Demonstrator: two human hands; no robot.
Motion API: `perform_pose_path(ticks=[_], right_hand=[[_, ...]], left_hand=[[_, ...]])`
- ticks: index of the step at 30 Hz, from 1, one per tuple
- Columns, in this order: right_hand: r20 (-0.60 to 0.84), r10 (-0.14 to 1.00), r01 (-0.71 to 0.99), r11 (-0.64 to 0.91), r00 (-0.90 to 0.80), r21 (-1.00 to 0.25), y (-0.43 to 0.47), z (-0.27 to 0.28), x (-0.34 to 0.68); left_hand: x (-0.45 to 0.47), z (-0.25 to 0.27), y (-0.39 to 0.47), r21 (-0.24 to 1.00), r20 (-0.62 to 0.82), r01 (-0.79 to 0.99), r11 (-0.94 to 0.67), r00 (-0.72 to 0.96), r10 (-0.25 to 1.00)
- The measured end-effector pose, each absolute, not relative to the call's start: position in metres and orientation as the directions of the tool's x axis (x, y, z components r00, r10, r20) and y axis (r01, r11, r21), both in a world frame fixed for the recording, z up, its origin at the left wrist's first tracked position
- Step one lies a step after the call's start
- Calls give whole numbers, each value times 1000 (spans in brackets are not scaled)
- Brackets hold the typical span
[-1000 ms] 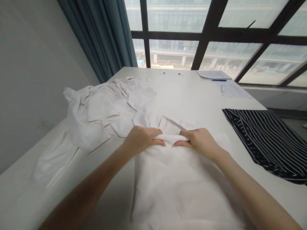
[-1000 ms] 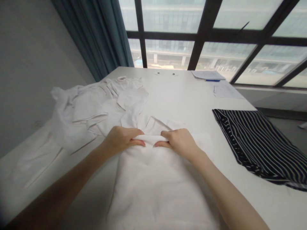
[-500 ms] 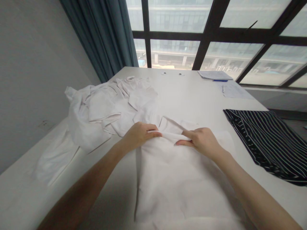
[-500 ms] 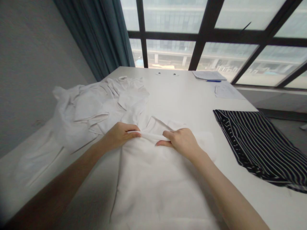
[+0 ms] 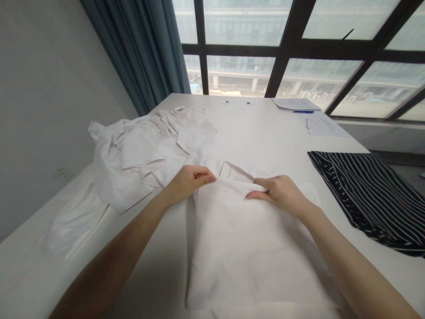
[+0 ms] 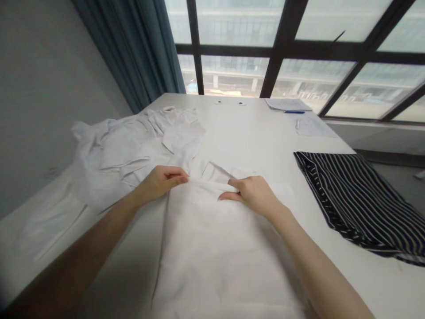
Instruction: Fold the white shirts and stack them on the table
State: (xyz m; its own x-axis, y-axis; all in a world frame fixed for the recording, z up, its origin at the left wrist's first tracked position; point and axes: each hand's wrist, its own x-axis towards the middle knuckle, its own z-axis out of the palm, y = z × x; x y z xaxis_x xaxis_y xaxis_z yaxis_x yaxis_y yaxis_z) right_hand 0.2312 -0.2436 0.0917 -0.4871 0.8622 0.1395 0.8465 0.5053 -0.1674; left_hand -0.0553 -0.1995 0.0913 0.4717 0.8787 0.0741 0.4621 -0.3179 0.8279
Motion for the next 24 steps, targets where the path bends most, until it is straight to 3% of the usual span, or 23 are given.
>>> perform_pose_path(ticks=[3, 9, 13, 24], right_hand=[[131, 873, 846, 488, -470, -215, -242, 93, 233], [66, 900, 826, 422, -430, -373, -240, 98, 242], [18, 904, 801, 388, -428, -456, -237, 98, 245], [12, 889, 810, 422, -458, -408, -243, 98, 232]], left_hand=[[-56, 92, -198, 843, 122, 412, -346, 480, 869], [-68, 100, -195, 946, -5, 262, -192, 605, 796], [-70, 103, -196, 956, -2, 219, -194, 667, 745], [-46, 93, -207, 845, 17, 403, -352, 636, 771]])
